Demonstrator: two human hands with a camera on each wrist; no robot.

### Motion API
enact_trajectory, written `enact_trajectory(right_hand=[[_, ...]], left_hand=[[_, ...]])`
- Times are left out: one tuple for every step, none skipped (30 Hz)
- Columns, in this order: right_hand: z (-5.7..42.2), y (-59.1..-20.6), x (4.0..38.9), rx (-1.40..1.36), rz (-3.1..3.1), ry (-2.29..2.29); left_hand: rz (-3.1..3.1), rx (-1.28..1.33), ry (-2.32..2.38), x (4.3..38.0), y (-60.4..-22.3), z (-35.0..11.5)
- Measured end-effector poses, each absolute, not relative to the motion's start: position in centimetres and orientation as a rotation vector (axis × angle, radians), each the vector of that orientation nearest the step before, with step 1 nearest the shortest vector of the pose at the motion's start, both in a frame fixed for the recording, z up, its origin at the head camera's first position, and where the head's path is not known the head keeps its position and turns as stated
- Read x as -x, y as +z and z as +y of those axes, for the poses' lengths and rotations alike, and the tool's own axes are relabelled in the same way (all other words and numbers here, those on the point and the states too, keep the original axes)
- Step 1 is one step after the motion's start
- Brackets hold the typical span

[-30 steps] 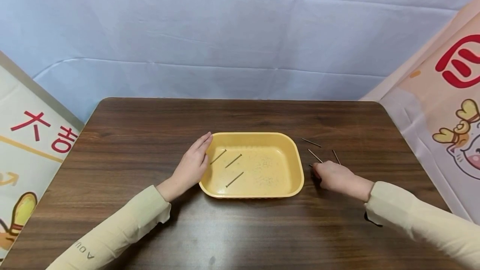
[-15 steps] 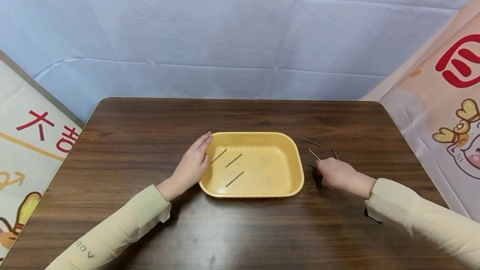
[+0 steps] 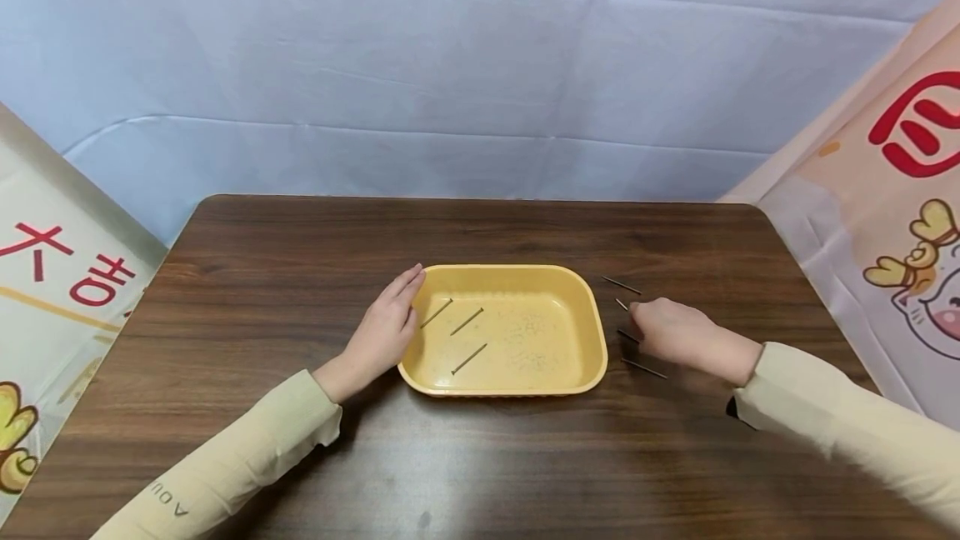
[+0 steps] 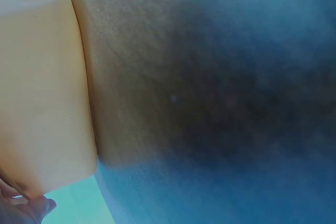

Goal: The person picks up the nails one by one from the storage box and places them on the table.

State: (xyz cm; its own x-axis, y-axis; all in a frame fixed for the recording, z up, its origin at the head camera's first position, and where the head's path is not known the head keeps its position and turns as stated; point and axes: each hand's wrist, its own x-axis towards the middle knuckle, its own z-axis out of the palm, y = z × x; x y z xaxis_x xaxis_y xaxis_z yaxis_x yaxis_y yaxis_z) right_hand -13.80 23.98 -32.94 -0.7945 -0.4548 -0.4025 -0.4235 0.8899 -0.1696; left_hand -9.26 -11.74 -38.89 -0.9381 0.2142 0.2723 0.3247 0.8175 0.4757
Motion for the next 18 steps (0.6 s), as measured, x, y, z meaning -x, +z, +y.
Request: enact_trajectory(right_hand=[[23.9,-32.8,13.8,0.643,2.618,-0.102],[23.9,-32.7,13.8,0.647,2.621,-0.102],[23.8,-32.6,13.8,0.654,2.626,-0.102],[23.7,-32.5,13.8,0.654,2.626,-0.099],[23.6,-32.4,13.8,0.653,2.624,-0.094],[23.6,-32.3,13.8,0.652,2.624,-0.095],[23.5,-32.1,13.8,0.651,2.624,-0.097],[23.5,-32.0,13.8,0.652,2.626,-0.098],[23.4,-31.9,13.8,0.652,2.631,-0.1],[23.3,-31.8,13.9,0.658,2.637,-0.102],[23.3,-31.6,13.9,0.666,2.645,-0.102],[23.2,-31.5,13.9,0.673,2.653,-0.104],[23.1,-31.3,13.9,0.68,2.662,-0.105],[23.0,-31.2,13.9,0.689,2.672,-0.103],[22.9,-31.1,13.9,0.694,2.679,-0.102],[22.9,-31.0,13.9,0.698,2.684,-0.1],[22.8,-30.9,13.9,0.695,2.688,-0.1],[22.8,-30.7,13.9,0.692,2.691,-0.101]], left_hand=[[-2.794,0.421,-0.786,9.3,-38.9,-11.8],[-2.794,0.422,-0.787,9.3,-38.9,-11.8],[-2.793,0.423,-0.786,9.3,-38.9,-11.8],[-2.791,0.424,-0.787,9.2,-38.9,-11.8],[-2.792,0.424,-0.785,9.2,-38.9,-11.8],[-2.79,0.425,-0.784,9.2,-38.9,-11.8],[-2.789,0.426,-0.783,9.2,-38.9,-11.8],[-2.789,0.426,-0.782,9.2,-38.9,-11.8],[-2.791,0.426,-0.783,9.2,-38.9,-11.8],[-2.791,0.426,-0.783,9.1,-38.9,-11.8],[-2.793,0.426,-0.783,9.1,-38.8,-11.8],[-2.795,0.424,-0.785,9.1,-38.8,-11.8],[-2.796,0.424,-0.785,9.1,-38.8,-11.8],[-2.798,0.423,-0.785,9.1,-38.8,-11.8],[-2.799,0.423,-0.785,9.1,-38.8,-11.8],[-2.8,0.422,-0.785,9.1,-38.7,-11.7],[-2.801,0.422,-0.785,9.1,-38.7,-11.7],[-2.801,0.421,-0.785,9.1,-38.7,-11.7]])
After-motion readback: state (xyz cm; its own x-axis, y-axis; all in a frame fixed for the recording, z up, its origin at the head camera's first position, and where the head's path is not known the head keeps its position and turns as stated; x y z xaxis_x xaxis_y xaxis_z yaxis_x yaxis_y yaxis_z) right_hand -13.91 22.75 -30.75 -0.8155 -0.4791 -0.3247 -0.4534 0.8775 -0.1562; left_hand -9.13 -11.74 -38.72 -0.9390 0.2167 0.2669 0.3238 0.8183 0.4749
